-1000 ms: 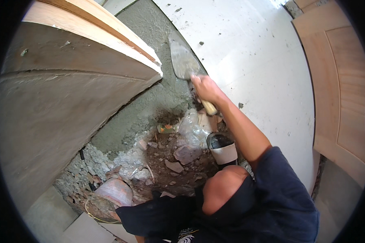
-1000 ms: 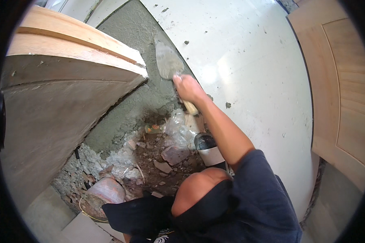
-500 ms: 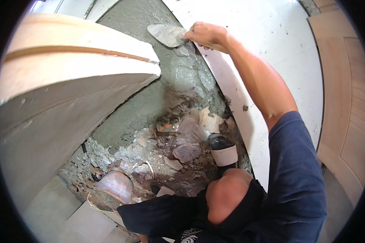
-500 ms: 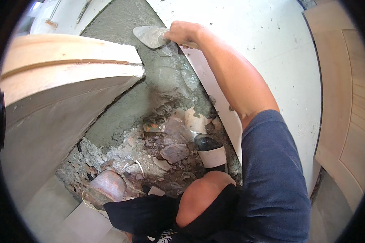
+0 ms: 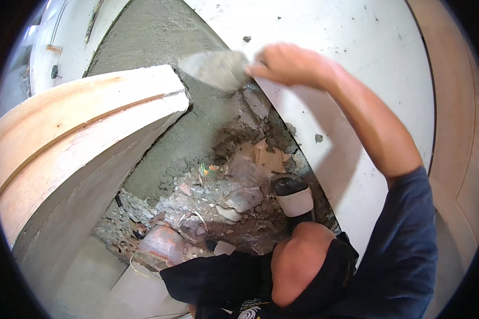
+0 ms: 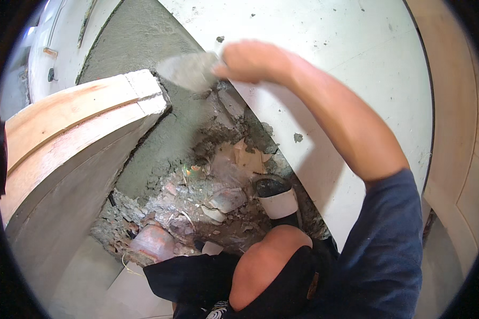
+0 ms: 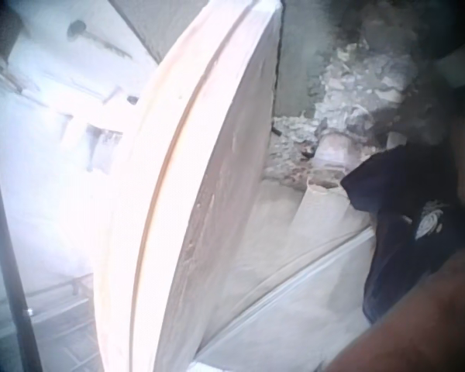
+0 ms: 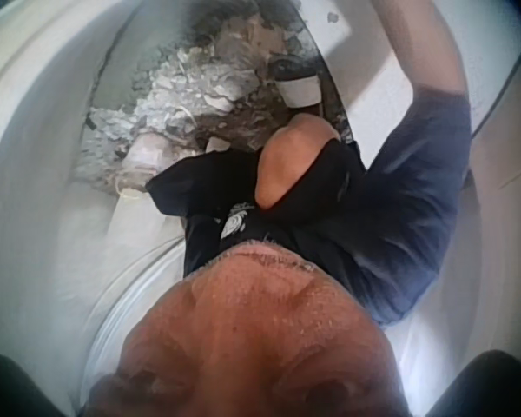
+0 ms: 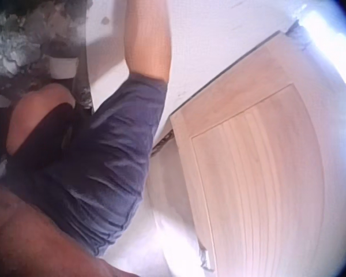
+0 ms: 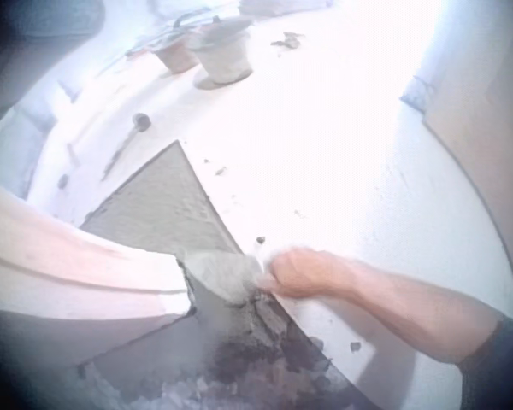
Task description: The person scoops cement from a bucket with a trowel and spreads it onto a debris-covered floor area. They repeatedly smooth the cement over the surface, occasionally clearing small debris by hand, and continue applying and leveling the material across the floor.
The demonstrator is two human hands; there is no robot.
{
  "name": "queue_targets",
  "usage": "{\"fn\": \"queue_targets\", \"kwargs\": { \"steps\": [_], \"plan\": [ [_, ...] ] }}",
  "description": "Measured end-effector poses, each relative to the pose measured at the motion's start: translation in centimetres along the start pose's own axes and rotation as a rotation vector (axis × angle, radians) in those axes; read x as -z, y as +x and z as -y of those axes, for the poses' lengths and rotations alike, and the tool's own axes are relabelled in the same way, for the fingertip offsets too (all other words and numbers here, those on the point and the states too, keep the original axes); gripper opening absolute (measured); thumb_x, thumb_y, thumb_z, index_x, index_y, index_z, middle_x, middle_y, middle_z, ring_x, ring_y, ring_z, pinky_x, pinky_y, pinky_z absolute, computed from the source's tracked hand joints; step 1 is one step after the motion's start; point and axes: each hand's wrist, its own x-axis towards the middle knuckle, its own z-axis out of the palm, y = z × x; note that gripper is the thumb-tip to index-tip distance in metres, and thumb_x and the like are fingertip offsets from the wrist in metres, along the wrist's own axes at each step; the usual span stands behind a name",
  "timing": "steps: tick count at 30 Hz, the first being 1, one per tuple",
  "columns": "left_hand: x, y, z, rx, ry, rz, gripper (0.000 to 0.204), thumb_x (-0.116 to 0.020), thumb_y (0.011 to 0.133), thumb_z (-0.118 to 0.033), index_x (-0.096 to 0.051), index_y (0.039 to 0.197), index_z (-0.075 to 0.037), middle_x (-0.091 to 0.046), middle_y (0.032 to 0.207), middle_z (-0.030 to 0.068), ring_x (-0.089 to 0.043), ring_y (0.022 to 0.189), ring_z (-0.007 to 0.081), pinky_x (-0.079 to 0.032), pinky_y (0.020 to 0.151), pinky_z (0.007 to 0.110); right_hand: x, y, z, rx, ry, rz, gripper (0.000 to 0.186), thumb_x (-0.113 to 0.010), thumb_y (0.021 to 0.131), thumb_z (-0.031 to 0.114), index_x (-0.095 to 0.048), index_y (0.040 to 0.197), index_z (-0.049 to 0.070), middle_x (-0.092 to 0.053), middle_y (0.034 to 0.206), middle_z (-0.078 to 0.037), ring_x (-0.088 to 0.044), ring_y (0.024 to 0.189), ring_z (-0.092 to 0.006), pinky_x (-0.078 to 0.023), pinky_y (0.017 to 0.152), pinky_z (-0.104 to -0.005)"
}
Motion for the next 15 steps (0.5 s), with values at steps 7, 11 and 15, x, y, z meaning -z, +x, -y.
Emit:
{"fn": "queue_targets", "kwargs": {
  "steps": [7,11,15],
  "plan": [
    [0.7,-0.1,-0.2,-0.028,0.000,0.004,0.071,-0.057,0.093,-0.042,-0.036,0.137,0.010,-0.042,0.134,0.0330,-0.042,0.125,0.0436,-0.035,0.105,0.047,1.5,6.6,1.5,0.031,-0.180,0.048,0.053,-0.045,0.095,0.039,-0.060,0.069,-0.004,-0.059,0.055,-0.013,-0.060,0.049,-0.0220,-0.052,0.054,-0.0392],
    [0.4,-0.2,-0.1,-0.028,-0.012,0.017,0.071,-0.057,0.093,-0.042,-0.036,0.137,0.009,-0.042,0.134,0.0329,-0.042,0.125,0.0435,-0.035,0.105,0.047,-0.9,1.2,0.4,0.025,-0.202,0.178,0.051,-0.045,0.098,0.042,-0.063,0.074,0.001,-0.063,0.062,-0.014,-0.064,0.057,-0.0222,-0.057,0.064,-0.0379],
    [0.1,-0.3,0.1,-0.036,-0.026,0.018,0.071,-0.057,0.093,-0.042,-0.036,0.137,0.009,-0.042,0.134,0.0328,-0.042,0.125,0.0434,-0.035,0.105,0.047,-0.7,-1.6,-0.3,0.175,-0.354,0.037,0.052,-0.045,0.097,0.046,-0.067,0.086,0.000,-0.067,0.071,-0.019,-0.068,0.064,-0.0257,-0.057,0.066,-0.0400]
  ]
}}
